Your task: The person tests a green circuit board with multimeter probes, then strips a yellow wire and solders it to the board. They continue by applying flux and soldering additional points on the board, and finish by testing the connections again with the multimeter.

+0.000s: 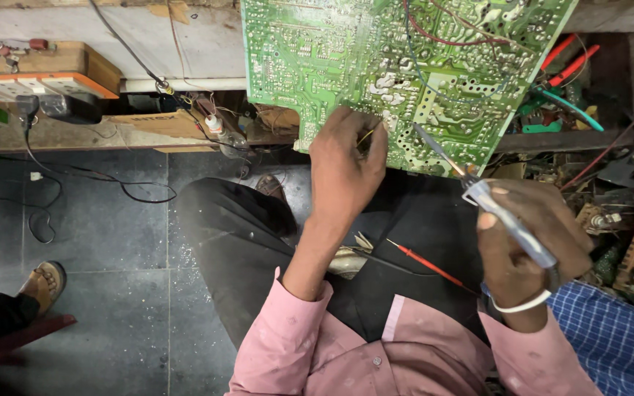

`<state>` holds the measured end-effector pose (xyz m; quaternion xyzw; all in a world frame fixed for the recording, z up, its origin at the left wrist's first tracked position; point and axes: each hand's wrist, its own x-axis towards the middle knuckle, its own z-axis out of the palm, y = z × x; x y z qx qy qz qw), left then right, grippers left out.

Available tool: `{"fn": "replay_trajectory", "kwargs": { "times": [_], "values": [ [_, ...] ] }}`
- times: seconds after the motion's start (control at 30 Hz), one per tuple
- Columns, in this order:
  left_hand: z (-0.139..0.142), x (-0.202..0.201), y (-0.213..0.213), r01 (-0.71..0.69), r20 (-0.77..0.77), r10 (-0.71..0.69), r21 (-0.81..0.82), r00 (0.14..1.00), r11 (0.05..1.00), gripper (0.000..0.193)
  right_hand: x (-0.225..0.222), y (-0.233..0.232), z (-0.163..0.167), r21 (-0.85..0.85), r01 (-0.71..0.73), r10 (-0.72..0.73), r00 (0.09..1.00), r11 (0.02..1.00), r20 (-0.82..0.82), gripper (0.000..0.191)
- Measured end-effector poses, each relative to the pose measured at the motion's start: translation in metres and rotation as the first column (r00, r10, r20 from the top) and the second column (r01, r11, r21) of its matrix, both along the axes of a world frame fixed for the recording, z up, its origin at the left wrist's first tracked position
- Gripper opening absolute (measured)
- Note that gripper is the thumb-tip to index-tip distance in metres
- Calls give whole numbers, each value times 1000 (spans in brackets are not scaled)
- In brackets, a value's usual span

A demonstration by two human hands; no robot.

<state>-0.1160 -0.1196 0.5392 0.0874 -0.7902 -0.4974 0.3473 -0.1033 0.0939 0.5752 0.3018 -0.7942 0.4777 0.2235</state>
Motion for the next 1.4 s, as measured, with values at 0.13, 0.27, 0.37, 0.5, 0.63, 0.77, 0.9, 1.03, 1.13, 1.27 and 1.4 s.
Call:
{"fn": "replay_trajectory", "kwargs": {
  "times": [0.13, 0.27, 0.37, 0.5, 0.63, 0.77, 0.9, 1.03, 1.13, 1.27, 1.4],
  "values": [
    [-1, 1, -4, 20, 40, -21, 34, 999, 999, 8, 0, -10, 1, 66, -10, 11, 1000, 998, -13, 19],
    [-2, 1, -7, 27, 56, -31, 73, 998, 997, 9, -3, -19, -4, 93, -16, 22, 997, 996, -67, 15],
    [-4, 2, -10, 23, 14, -24, 37, 1000, 999, 9, -4, -23, -7, 115, -20, 31, 995, 993, -97, 15],
    [-7, 3, -12, 30, -4, -30, 31, 1000, 999, 9, -5, -25, -10, 135, -22, 38, 993, 991, -115, 15],
    [-8, 3, -13, 38, 24, -40, 67, 999, 997, 8, -5, -26, -12, 154, -13, 32, 992, 988, -122, 15],
    [-7, 3, -14, 32, 11, -32, 52, 999, 998, 7, -4, -27, -11, 151, -10, 29, 992, 988, -124, 14],
    [-7, 3, -14, 33, -1, -33, 52, 999, 998, 8, -3, -27, -8, 199, -9, 37, 990, 980, -136, 15],
    [-7, 3, -13, 33, 20, -34, 63, 999, 998, 8, -3, -28, -5, 229, -2, 43, 984, 973, -171, 13],
    [-7, 3, -12, 28, -3, -27, 40, 1000, 999, 8, -3, -29, -4, 227, 0, 42, 983, 974, -179, 13],
    [-7, 3, -12, 28, 6, -29, 47, 1000, 998, 8, -3, -27, -5, 220, -7, 46, 984, 975, -171, 13],
    [-7, 2, -11, 27, 39, -29, 66, 999, 997, 9, -3, -20, -7, 213, -5, 41, 986, 977, -161, 14]
  ]
}}
